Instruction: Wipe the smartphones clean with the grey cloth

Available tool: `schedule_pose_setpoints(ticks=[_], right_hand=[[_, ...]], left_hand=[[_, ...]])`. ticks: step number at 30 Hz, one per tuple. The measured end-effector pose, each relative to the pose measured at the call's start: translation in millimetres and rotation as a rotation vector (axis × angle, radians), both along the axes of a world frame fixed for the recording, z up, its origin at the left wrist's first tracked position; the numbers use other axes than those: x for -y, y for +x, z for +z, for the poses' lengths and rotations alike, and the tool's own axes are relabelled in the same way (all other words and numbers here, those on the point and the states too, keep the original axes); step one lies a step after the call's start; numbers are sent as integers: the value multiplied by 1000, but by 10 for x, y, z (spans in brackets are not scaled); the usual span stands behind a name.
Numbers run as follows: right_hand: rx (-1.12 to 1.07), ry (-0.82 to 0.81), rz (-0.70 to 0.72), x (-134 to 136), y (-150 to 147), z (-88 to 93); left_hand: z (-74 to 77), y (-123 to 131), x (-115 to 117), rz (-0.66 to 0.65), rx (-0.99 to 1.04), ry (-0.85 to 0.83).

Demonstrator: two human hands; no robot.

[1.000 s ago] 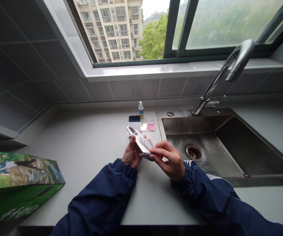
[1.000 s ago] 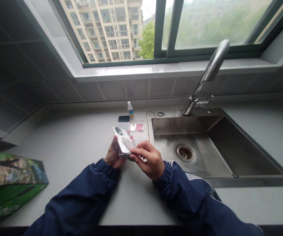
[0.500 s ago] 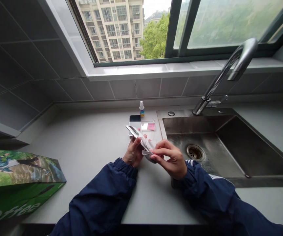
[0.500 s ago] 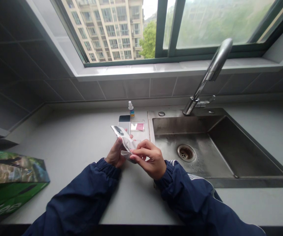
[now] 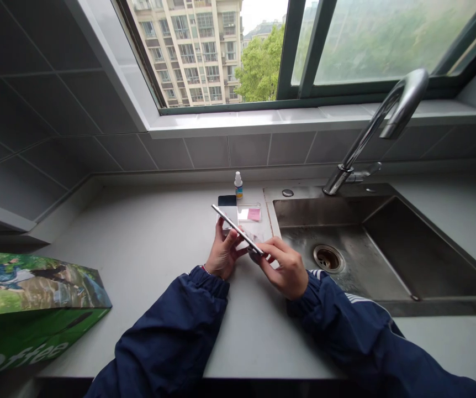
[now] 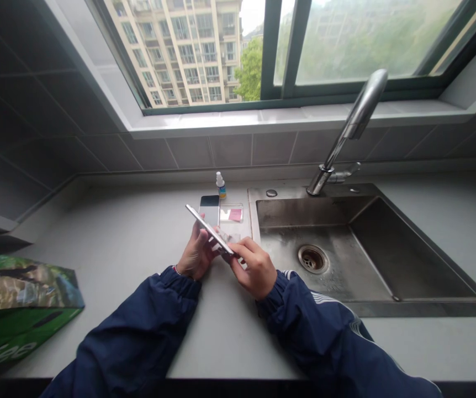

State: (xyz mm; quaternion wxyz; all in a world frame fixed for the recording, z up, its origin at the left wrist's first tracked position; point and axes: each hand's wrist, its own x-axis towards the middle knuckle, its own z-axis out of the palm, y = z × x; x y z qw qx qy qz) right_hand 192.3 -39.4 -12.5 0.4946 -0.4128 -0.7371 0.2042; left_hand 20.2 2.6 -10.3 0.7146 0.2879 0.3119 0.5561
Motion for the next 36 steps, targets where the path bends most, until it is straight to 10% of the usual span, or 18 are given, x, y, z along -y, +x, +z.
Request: schedule_pose_setpoints(ticks=[8,19,24,31,36], right_hand=[[-596,-805,99,-160,22,-30],[-453,-1227,384,-153,39,-48],[-457,-1104,445,-262,266,147],[-617,-610,-91,-397,349,73],[-489,-493,-143,-352,259,-57]], left_hand=[[76,20,-36,-46,108,-30],[59,12,0,-142,161,-122],[-12,-50,-42,-165,177,-142],[-40,-51,-16,-449,143,-156],[-16,-5,31,-628,115,-195]])
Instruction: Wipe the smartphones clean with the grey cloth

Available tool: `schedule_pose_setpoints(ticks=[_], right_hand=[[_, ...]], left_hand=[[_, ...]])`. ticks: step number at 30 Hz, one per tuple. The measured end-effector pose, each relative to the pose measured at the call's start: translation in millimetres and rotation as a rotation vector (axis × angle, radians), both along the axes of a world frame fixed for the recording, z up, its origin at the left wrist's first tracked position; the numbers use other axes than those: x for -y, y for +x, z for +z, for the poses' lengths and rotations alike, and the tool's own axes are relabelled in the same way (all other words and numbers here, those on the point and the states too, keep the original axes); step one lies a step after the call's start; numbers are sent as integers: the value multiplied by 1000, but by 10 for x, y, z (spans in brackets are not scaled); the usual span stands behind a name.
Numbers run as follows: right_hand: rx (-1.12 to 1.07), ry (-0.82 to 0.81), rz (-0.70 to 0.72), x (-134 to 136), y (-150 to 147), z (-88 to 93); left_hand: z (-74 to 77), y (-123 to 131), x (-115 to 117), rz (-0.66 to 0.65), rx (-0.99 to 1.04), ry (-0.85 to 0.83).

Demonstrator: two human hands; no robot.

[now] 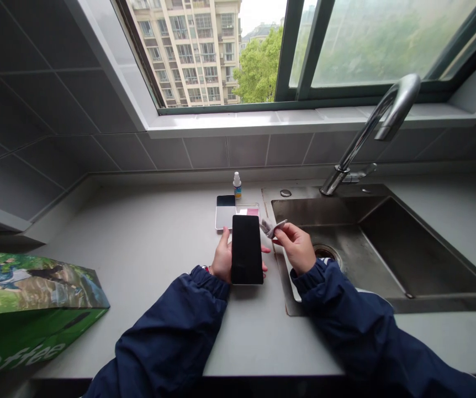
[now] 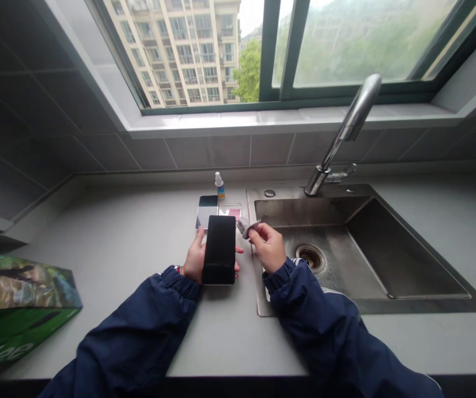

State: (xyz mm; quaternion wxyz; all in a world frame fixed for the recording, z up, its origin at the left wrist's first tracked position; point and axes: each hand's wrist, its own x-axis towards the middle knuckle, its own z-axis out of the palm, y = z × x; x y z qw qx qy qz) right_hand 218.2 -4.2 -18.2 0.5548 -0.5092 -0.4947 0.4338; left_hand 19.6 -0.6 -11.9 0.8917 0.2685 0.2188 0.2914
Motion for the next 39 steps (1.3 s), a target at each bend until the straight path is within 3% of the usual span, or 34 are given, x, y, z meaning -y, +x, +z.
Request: schedule_pose_setpoints(ticks=[4,7,11,15,19,23,26,31,37,39], right_hand=[[283,207,8,107,-90,-21],[590,390,65,142,-123,-55],[776,442,129,147,-124,-98],[919,507,236,183,-119,-61],[942,656,372,245,-139,38],[930,751,410,288,-167,102],[1016,721,392,293,-179,99],[1124,638,244,283,-174,88],[1088,702,363,305,-185,124],[1079,677,318,306,-191,114]], left_hand=[[1,9,5,-96,44,-48],[-25,2,-11,-72,56,-131],[-71,26,-12,-122,47,-127],[-30,103,22,36,65,-124],[41,176,44,224,85,-145],[38,203,65,291,44,-134],[38,211,92,338,55,-66],[60,223,123,270,133,-20],[8,198,118,345,44,-9],[28,199,120,320,54,-54]])
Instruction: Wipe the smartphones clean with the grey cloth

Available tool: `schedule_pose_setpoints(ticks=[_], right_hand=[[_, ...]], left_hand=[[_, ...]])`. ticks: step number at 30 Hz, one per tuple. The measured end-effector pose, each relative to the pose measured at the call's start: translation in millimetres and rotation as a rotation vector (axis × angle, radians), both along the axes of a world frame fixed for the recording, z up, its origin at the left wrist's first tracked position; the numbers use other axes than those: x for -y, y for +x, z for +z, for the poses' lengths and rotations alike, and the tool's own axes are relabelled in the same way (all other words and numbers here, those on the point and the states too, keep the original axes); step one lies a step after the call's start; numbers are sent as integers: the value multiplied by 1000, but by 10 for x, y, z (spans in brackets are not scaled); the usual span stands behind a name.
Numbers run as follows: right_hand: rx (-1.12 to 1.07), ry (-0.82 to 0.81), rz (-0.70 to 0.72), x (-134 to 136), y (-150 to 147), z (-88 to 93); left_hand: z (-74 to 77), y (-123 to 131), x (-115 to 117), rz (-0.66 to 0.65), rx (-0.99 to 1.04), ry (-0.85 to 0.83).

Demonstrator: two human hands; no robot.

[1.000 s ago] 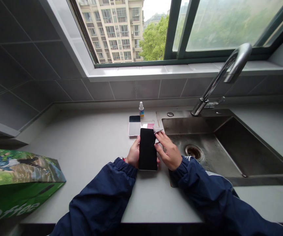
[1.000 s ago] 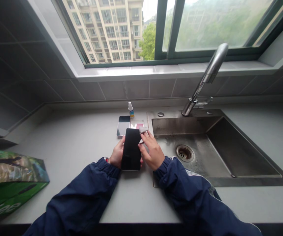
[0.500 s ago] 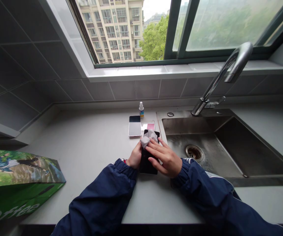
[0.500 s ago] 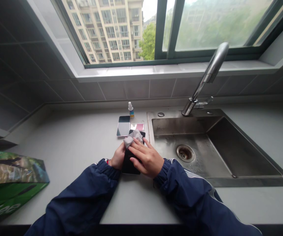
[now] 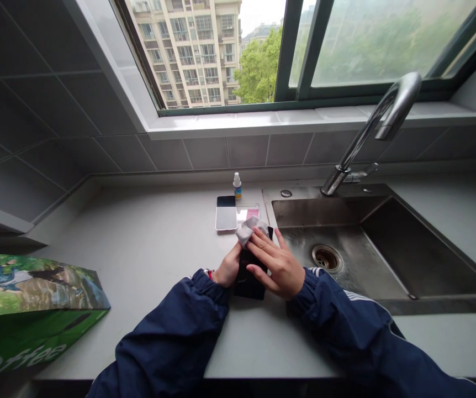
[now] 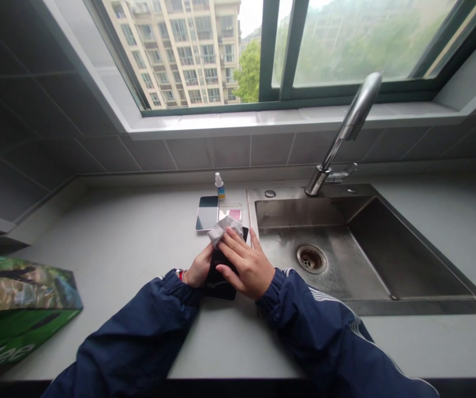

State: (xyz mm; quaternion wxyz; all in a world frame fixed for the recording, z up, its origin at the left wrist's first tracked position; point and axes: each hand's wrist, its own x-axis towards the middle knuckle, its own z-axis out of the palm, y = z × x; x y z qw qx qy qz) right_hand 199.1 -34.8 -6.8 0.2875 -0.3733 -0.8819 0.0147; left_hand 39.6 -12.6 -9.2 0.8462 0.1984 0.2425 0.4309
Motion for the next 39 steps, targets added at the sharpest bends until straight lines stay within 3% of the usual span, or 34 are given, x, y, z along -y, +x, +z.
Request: schedule_pose_setpoints(ticks=[5,11,13,18,20,27,31,39], right_hand=[[-53,-27,-140,-6,-16,-45],[-75,-70,84,28,-33,-18],[-106,-60,92,22,-22,-18],[-120,-86,-147,-41,6,-95],[-109,-99,-182,-51,1,-124],[-59,-95,157,65,-65,21],[-38,-134,258,114,-95,103],[-53,-42,73,26,-25,-19]], left_hand=[[62,14,1,-95,95,-31],[-28,-60,-66,-74,84,-82],[-47,-85,-85,-93,98,-95],[-15,-95,-88,-172,98,-57],[8,-81,-82,-173,92,-54],[12,-63,-52,-82,71,-64],[3,-80,-32,-67,53,-76],[-12,-69,-52,-104,87,-43]])
